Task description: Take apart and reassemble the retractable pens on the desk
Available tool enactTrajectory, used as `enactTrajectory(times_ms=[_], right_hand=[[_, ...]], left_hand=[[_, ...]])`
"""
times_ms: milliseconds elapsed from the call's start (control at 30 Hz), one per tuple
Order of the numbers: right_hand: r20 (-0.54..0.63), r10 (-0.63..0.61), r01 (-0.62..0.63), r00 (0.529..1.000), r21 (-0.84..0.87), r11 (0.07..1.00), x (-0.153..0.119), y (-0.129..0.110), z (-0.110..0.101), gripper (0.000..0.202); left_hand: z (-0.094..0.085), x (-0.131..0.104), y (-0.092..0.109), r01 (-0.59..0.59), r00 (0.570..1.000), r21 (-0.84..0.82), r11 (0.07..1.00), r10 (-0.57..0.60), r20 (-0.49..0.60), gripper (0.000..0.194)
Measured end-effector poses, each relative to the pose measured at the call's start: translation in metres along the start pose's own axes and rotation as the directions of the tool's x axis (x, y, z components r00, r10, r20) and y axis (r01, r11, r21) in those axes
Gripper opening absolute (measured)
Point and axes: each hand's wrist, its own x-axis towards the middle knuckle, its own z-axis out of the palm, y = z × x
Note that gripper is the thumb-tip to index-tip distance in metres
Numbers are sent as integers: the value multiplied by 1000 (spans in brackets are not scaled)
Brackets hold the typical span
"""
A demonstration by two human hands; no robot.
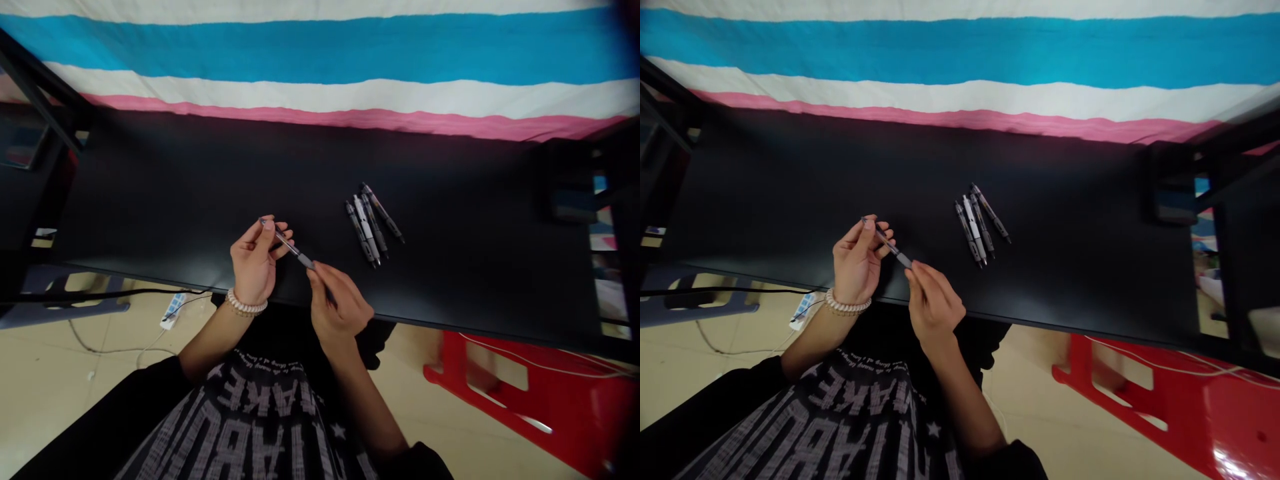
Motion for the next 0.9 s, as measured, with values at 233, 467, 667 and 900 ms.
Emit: enactTrajectory(times_ms=[233,467,667,900], right_hand=[[47,116,-116,992,-15,993,0,2,-6,25],[34,180,-178,983,-58,982,0,0,-6,33],[7,182,-182,983,-40,983,-1,-3,-5,30],[71,357,-362,931,75,929,-6,-2,-8,17]], left_hand=[[-3,3,0,-7,1000,-3,1000,7,-19,21],[-2,0,-1,3,1000,23,1000,-3,-14,22],[-1,-2,-2,20,1000,27,999,-20,13,25],[-1,-4,-3,32,996,3,999,-32,83,25]])
